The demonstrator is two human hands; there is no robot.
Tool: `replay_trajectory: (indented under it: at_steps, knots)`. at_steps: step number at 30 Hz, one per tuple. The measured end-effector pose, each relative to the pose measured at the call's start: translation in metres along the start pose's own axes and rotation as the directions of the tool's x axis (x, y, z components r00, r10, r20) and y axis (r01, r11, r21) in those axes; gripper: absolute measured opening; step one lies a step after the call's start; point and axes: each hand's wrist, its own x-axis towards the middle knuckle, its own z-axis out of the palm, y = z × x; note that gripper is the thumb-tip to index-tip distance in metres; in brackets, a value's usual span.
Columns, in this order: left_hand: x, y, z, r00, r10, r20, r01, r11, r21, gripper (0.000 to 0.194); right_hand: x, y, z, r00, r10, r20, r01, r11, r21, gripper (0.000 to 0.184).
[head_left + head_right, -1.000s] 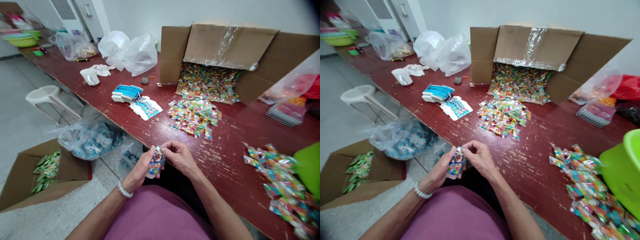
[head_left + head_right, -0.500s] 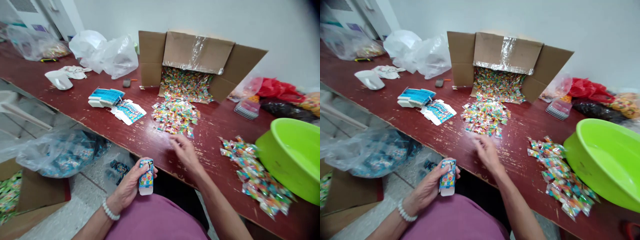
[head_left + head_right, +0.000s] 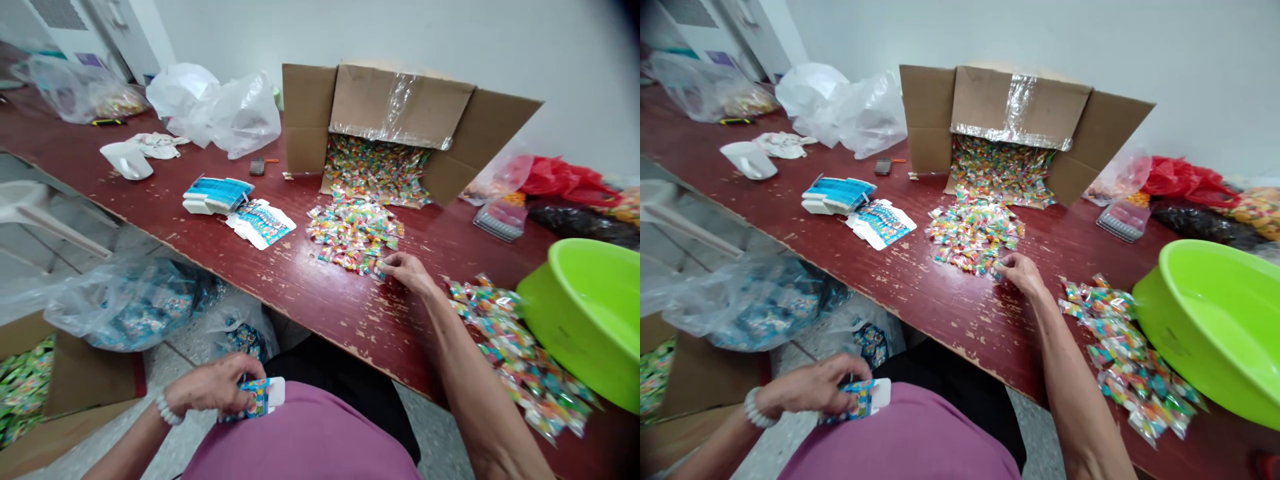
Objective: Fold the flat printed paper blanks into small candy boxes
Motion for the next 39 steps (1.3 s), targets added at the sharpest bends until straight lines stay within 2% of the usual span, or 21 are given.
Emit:
replay_trajectory:
  at_steps: [2,5,7,9,13,17,21,27,32,35,39]
  knots:
    - [0.001,0.005,0.003,0.999,0.029,0.031,-0.024,0.984,-0.176,0.031,-0.009,-0.006,0.000,1.000,0.020,0.000,-0.020,0.994,0.110,0.036]
    - [0.007,0.021,0.013,0.979,0.179,-0.093,-0.202,0.842,-0.501,0.027,-0.032,-0.017,0.005,0.999,0.033,-0.011,-0.029,0.962,0.271,0.046]
    - [0.014,0.036,0.020,0.959,0.225,-0.175,-0.285,0.739,-0.611,0.029,-0.054,-0.028,0.014,1.000,0.026,0.004,-0.025,0.936,0.352,0.049]
    - [0.021,0.051,0.026,0.940,0.263,-0.219,-0.341,0.673,-0.656,0.033,-0.079,-0.043,0.028,0.999,0.004,0.048,-0.025,0.899,0.437,0.047]
    - [0.029,0.076,0.037,0.900,0.336,-0.278,-0.431,0.594,-0.679,0.030,-0.127,-0.075,0.061,0.983,-0.110,0.150,0.002,0.814,0.580,0.033]
    - [0.028,0.084,0.042,0.902,0.334,-0.275,-0.428,0.595,-0.681,0.030,-0.151,-0.086,0.082,0.976,-0.157,0.151,0.034,0.793,0.608,0.028]
    - [0.026,0.082,0.044,0.906,0.308,-0.289,-0.422,0.614,-0.667,0.031,-0.154,-0.084,0.089,0.979,-0.187,0.082,0.098,0.783,0.615,0.027]
    - [0.027,0.081,0.046,0.899,0.322,-0.296,-0.436,0.601,-0.670,0.033,-0.165,-0.081,0.093,0.959,-0.278,0.064,0.210,0.839,0.503,0.022]
    - [0.025,0.080,0.047,0.891,0.325,-0.319,-0.453,0.575,-0.681,0.033,-0.170,-0.080,0.092,0.930,-0.353,-0.102,0.361,0.826,0.433,0.016]
    - [0.024,0.080,0.048,0.891,0.325,-0.317,-0.452,0.571,-0.686,0.034,-0.172,-0.080,0.094,0.939,-0.341,-0.052,0.328,0.836,0.440,0.016]
    - [0.027,0.082,0.050,0.876,0.311,-0.369,-0.482,0.602,-0.637,0.033,-0.181,-0.078,0.102,0.960,-0.271,0.078,0.204,0.859,0.470,0.021]
